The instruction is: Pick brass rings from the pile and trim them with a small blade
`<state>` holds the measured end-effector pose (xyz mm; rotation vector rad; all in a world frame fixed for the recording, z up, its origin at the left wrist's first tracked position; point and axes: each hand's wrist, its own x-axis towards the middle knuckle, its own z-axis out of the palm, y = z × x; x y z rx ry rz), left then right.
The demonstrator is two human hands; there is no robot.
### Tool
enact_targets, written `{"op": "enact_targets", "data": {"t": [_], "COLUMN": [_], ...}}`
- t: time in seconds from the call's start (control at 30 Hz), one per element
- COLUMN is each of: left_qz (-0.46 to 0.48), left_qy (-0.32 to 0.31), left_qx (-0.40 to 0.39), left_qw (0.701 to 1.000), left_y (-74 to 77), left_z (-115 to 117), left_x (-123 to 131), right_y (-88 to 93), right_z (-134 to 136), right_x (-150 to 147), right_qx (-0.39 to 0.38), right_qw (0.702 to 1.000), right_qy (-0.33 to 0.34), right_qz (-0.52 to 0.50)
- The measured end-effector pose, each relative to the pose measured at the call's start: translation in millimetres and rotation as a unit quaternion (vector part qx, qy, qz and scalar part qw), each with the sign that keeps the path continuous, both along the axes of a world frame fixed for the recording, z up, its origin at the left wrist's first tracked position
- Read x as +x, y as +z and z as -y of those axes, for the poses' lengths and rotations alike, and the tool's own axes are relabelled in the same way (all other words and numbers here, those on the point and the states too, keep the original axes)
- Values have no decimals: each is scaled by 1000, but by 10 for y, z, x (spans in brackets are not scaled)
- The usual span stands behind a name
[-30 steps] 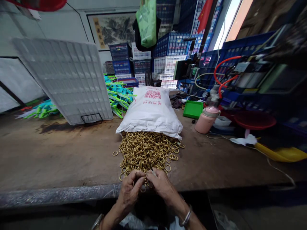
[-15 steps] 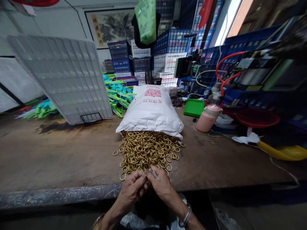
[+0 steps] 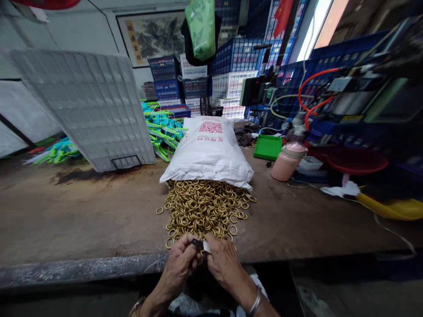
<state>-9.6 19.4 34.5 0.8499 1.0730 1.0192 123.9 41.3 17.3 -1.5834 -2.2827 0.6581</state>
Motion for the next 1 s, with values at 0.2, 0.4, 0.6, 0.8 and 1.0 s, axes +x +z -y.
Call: {"op": "enact_targets", "data": {"t": [0.2,0.4,0.6,0.8,1.0], "left_qz": [1,63,177,205,266], "left_qy": [-12,-53,-49,-30,-33], "left_qx": [2,-19,-63,-99,-120], "left_qw": [1000,996,981,973,956], "left_y": [-45,33,-26,-54,-78], "left_z": [16,149,172,121,149], "left_x": [-6,-29,-43,-38,-68], "right_y": [12,-16,-167,-261,-258], "right_z": [13,-189,-351,-330,-389], "right_x": [-33,266,739,654,636], "right_qx": [49,42,43,68,60], "right_qw": [996,982,967,970,964], "right_qy": [-41,-152,-228,-198,-211], "right_qz": [56,101,110,124,151]}}
